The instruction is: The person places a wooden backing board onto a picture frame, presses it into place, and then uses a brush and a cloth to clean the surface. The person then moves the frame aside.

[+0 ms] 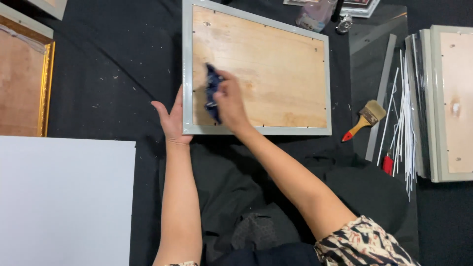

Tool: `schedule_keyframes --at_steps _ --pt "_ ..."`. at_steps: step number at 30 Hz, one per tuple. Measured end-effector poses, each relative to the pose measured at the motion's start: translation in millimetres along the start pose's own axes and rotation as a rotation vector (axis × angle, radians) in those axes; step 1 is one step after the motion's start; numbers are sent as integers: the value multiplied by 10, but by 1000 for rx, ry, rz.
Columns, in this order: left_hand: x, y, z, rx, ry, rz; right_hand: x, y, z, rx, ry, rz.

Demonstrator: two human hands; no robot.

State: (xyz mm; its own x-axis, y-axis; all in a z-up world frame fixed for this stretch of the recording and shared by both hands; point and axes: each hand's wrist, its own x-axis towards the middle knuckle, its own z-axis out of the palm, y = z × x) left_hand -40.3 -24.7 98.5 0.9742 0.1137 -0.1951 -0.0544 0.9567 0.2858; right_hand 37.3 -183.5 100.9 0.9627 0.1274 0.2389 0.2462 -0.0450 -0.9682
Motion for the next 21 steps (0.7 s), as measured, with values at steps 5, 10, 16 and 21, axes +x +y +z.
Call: schedule_keyframes --at_steps 5,10,16,21 --pt "131 -91 -362 -184 63 10 219 362 987 -693 -451 -830" --pt "28 19 71 -162 -11 -81 1176 125 914 -791 -554 -644" --pt "67 -60 44 -270 177 -43 539 151 770 -813 -511 -688" --pt "77 -45 4 -434 124 -34 313 91 624 -801 -654 -603"
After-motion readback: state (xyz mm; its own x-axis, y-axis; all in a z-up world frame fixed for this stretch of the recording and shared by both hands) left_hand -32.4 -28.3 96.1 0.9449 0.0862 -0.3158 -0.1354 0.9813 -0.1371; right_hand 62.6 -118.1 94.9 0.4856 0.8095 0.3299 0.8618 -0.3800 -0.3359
